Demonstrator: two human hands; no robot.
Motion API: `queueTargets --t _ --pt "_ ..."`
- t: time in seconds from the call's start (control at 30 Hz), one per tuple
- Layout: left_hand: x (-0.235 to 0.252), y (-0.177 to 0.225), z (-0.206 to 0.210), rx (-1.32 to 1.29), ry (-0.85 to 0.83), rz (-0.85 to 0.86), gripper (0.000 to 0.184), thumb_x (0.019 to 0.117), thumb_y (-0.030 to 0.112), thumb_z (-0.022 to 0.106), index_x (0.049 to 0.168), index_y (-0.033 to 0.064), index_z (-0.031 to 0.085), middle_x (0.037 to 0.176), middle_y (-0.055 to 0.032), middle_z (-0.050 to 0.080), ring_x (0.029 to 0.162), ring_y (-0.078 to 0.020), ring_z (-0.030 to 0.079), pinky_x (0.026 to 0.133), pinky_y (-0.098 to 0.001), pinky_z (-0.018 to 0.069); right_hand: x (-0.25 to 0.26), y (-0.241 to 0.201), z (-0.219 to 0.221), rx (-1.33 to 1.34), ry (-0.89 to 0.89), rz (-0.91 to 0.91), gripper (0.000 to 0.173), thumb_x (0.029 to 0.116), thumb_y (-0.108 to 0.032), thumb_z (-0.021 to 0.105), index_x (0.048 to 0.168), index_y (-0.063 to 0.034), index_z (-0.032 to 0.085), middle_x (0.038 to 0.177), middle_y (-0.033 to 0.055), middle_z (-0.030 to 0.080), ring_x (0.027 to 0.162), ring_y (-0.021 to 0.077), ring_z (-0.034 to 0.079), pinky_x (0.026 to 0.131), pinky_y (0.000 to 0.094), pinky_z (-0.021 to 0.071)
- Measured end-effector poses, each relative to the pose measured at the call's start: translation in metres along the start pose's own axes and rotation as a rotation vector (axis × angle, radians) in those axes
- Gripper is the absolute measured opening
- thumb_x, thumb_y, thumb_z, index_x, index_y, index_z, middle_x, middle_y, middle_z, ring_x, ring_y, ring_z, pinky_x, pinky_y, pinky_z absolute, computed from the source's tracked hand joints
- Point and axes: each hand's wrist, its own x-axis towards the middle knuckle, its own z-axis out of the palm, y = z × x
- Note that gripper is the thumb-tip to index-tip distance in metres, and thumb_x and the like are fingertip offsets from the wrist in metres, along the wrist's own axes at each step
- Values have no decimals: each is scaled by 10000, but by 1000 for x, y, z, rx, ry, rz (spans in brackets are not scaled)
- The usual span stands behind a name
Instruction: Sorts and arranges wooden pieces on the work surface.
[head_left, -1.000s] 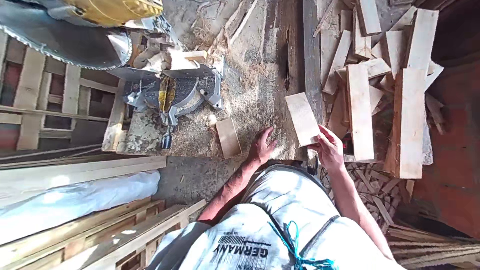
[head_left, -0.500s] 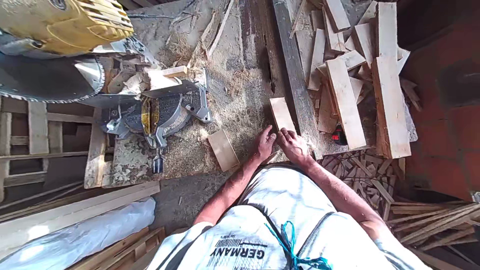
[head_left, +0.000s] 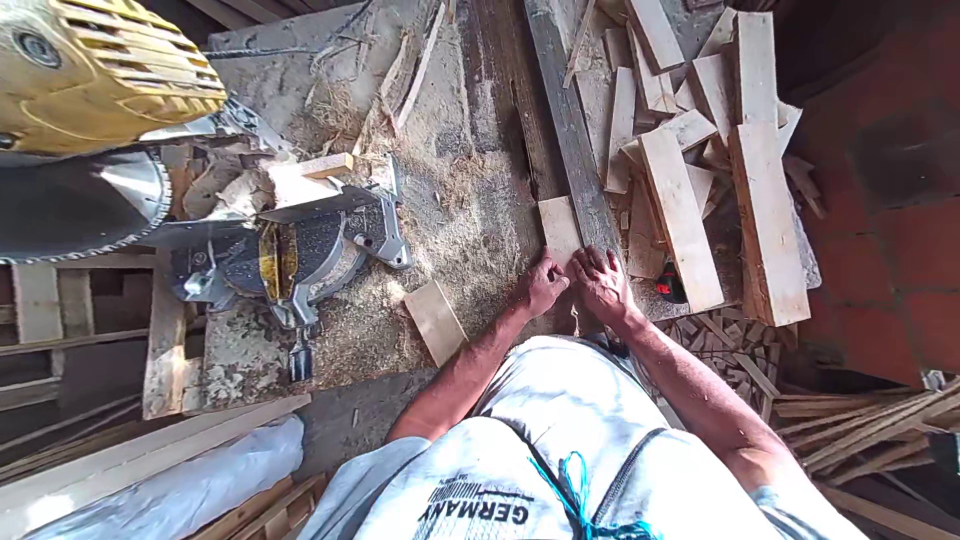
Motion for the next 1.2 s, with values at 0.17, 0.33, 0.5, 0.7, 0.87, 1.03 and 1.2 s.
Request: queueTargets --t 0.17,0.33,0.5,0.7,0.87,1.03,1.2 --pt "28 5 -17 39 -16 5 302 893 274 665 1093 48 657 1401 -201 577 1038 -216 667 871 -407 554 40 8 -7 -20 -30 19 444 1089 -195 334 1456 -78 554 1556 117 512 1518 341 357 1235 662 181" --pt "53 16 -39 73 -58 -28 256 888 236 660 1061 48 672 1259 -151 653 1044 -214 665 904 -434 548 79 8 -26 -51 -181 40 446 1071 -147 356 1471 -57 531 1566 144 492 1538 343 315 1253 647 119" --pt "61 6 -42 0 -46 6 229 872 238 685 993 44 679 1539 -178 489 1260 -197 609 994 -376 532 87 16 -21 -88 -152 8 436 1070 -164 381 1466 -76 540 1544 133 518 1528 334 337 1241 676 108" --pt "35 21 -58 127 -104 -98 234 938 273 614 1002 64 697 1546 -53 524 1227 -152 644 1007 -430 527 110 32 -19 -83 -68 -28 434 1098 -307 396 1452 -130 575 1542 88 532 1539 337 313 1236 701 74" --pt "-22 9 -46 20 -172 -134 218 967 255 618 1051 69 695 1168 -39 754 1045 -131 713 936 -406 566 151 43 -25 -120 -108 -31 447 1082 -343 444 1455 -134 574 1556 78 517 1551 337 282 1239 696 42" --pt "-61 -9 -42 -24 -249 -101 251 970 310 632 1022 77 707 972 -49 758 845 -131 711 812 -391 588 176 52 -32 -152 -134 -74 444 1077 -340 477 1442 -107 576 1551 99 518 1542 351 298 1230 706 55" --pt "-72 -16 -51 -44 -188 -143 233 971 314 630 1003 97 708 940 -25 754 822 -110 706 788 -374 589 190 58 -32 -162 -128 -103 450 1091 -344 438 1447 -100 566 1544 114 520 1534 358 312 1224 717 55"
